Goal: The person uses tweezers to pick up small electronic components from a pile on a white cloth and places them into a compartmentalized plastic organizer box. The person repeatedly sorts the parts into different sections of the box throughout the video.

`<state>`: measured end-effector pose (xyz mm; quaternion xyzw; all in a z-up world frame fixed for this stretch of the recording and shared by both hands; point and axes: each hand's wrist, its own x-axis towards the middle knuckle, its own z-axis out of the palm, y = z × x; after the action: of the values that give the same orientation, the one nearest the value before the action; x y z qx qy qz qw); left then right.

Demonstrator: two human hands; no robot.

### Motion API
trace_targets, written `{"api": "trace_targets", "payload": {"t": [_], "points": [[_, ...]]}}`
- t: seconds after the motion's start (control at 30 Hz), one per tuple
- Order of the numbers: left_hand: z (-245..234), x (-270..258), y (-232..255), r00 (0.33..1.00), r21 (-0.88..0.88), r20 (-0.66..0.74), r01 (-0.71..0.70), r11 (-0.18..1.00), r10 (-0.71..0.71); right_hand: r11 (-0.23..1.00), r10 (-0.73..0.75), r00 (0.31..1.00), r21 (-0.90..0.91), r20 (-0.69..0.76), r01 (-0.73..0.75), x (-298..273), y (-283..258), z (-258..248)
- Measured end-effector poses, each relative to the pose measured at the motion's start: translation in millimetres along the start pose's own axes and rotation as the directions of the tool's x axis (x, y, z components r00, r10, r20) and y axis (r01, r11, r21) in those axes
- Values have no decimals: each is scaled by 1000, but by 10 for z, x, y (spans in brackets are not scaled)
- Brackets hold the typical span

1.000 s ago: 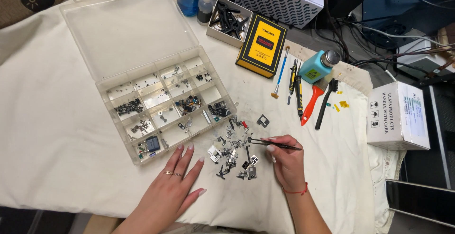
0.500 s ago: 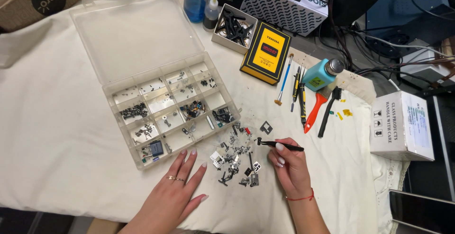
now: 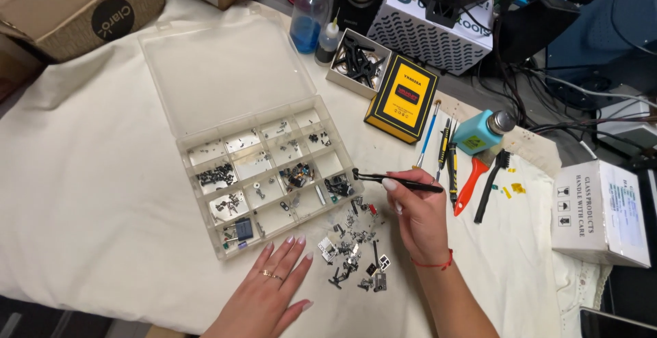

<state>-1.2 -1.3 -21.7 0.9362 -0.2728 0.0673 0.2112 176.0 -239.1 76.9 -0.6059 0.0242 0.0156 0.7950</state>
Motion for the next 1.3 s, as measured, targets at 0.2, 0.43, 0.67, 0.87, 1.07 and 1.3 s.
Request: {"api": "trace_targets", "payload": {"t": [0.2,0.43,0.67,0.87,1.07,1.3], "points": [[22,-11,-23,1000,-39,17,-4,999,5,975,-96,995,-202,-2,94,361,-53,335],[46,-21,-45,1000,-73,-2,2,997,-3,906,-112,992,-403,61,127,485,-86,702],[115,-35,-79,1000,-60,10,-17,998,17,793,-212,947,-523,243,311,580,-16,673],[94,-29,-72,1000,-46,11,-17,999,18,775,-203,931,-531,304,343,578,6,552],[108,-37,-70,1000,-37,-2,-15,999,15,777,-47,958,-593,282,213,507,-68,478],[94,-8,-76,1000,-44,5,-12,999,12,646,17,945,-725,325,238,473,61,494]]}}
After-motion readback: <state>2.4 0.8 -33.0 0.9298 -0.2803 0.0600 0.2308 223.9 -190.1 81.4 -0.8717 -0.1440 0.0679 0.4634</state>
